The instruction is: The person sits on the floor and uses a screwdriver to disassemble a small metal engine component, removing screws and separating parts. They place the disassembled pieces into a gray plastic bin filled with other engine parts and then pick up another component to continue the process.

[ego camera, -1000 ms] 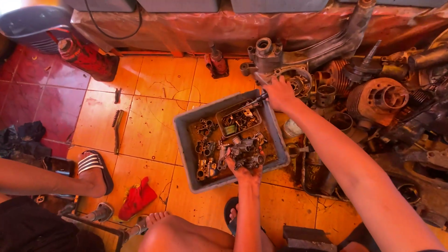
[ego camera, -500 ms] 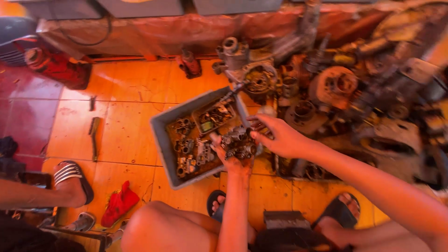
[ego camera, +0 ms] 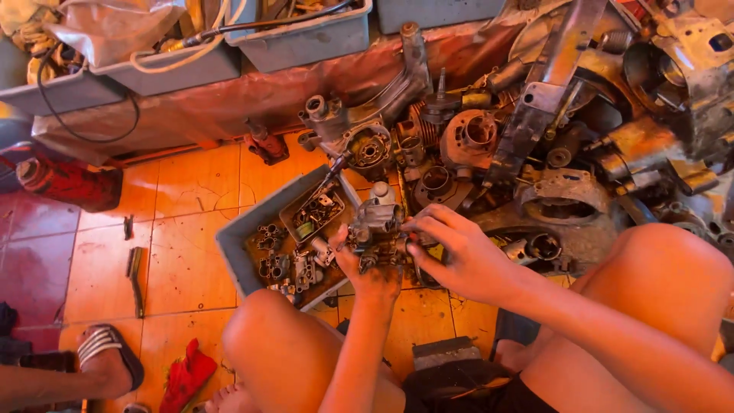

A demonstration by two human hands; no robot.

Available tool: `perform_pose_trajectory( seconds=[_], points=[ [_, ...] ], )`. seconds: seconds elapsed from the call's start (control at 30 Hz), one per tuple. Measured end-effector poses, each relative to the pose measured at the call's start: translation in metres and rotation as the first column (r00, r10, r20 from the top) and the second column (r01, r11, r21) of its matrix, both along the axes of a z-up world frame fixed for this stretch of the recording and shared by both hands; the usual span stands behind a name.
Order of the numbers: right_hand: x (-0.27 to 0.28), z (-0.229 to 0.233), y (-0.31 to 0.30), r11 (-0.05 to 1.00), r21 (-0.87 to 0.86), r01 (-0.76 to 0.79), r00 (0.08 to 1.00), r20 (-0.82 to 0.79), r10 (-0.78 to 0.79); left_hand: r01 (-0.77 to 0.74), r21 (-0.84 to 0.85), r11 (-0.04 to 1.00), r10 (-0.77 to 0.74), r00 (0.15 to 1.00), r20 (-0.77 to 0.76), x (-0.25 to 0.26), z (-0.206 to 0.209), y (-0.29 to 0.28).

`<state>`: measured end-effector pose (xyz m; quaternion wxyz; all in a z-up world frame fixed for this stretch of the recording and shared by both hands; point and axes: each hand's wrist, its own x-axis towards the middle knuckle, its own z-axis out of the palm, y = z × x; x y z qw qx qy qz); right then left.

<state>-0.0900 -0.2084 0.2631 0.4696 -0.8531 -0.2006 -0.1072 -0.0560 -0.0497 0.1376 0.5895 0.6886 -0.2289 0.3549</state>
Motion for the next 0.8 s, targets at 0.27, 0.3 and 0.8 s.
perform_pose_trajectory(
  seconds=[0.27, 0.3, 0.8],
  points=[
    [0.017, -0.018, -0.009, 0.993, 0.095, 0.065, 0.991, -0.124, -0.053, 0.283, -0.627, 0.726, -0.478, 0.862, -0.166, -0.004, -0.027, -0.011],
    [0.015, -0.021, -0.01, 0.992, 0.077, 0.104, 0.984, -0.151, -0.091, 0.24, -0.319, 0.917, -0.274, 0.959, -0.066, -0.007, -0.033, -0.014],
    [0.014, -0.025, -0.006, 0.982, 0.103, 0.157, 0.93, -0.35, -0.112, 0.18, -0.911, 0.371, -0.739, 0.651, -0.173, -0.005, -0.068, 0.001]
  ],
)
